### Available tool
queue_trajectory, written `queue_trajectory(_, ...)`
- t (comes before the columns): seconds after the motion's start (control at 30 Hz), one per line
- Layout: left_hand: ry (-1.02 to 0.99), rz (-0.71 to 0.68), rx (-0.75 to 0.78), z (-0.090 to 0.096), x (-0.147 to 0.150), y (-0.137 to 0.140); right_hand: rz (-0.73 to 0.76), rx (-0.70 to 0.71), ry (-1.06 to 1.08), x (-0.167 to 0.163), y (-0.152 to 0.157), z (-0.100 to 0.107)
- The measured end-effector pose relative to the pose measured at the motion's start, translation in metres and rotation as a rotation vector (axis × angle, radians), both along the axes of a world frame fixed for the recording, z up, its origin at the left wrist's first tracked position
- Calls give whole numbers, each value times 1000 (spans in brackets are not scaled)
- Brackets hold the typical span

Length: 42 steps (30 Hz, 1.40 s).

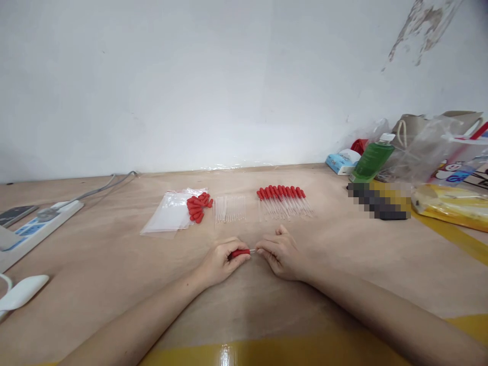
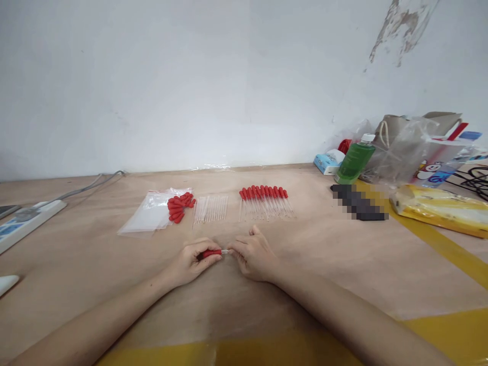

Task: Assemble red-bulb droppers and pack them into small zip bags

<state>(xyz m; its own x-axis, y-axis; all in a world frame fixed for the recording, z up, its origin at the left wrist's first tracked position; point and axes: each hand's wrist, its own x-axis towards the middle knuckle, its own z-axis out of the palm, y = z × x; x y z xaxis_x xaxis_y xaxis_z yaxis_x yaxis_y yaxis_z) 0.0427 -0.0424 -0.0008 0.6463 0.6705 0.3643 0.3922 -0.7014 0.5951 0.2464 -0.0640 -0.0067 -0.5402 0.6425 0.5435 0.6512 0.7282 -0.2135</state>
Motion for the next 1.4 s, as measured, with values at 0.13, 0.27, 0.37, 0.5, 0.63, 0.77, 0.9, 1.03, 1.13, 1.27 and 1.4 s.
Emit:
queue_trajectory(0.13,-3,-8,15,0,1,0,-19,-22,14,-4,0,-1)
queue_trajectory(0.27,1,21,19,2,2,2,-11,-54,3,-3,2,2)
queue_trajectory(0.37,-23,50,32,2,0,5,-4,-63,-10,2,3,4)
queue_trajectory(0.5,-60,127,28,0,-5,12,-81,-35,-16,13,3,3)
queue_trajectory(0.63,-60,334,164,-2,-16,24,-257,-7,7,23,8,3)
queue_trajectory(0.77,-29,626,411,0,-42,46,-431,-31,118,23,27,15)
queue_trajectory(0.9,3,851,498,-2,-68,66,-596,-56,74,7,57,28)
queue_trajectory(1.03,14,955,445,-6,-76,73,-764,-130,-101,-18,82,28)
queue_trajectory(1.13,25,950,428,-8,-71,69,-792,-140,-189,-31,88,21)
queue_trajectory(1.27,57,949,443,-7,-64,64,-801,-144,-229,-36,85,17)
queue_trajectory(1.4,148,942,491,7,-61,67,-835,-145,-160,-30,81,20)
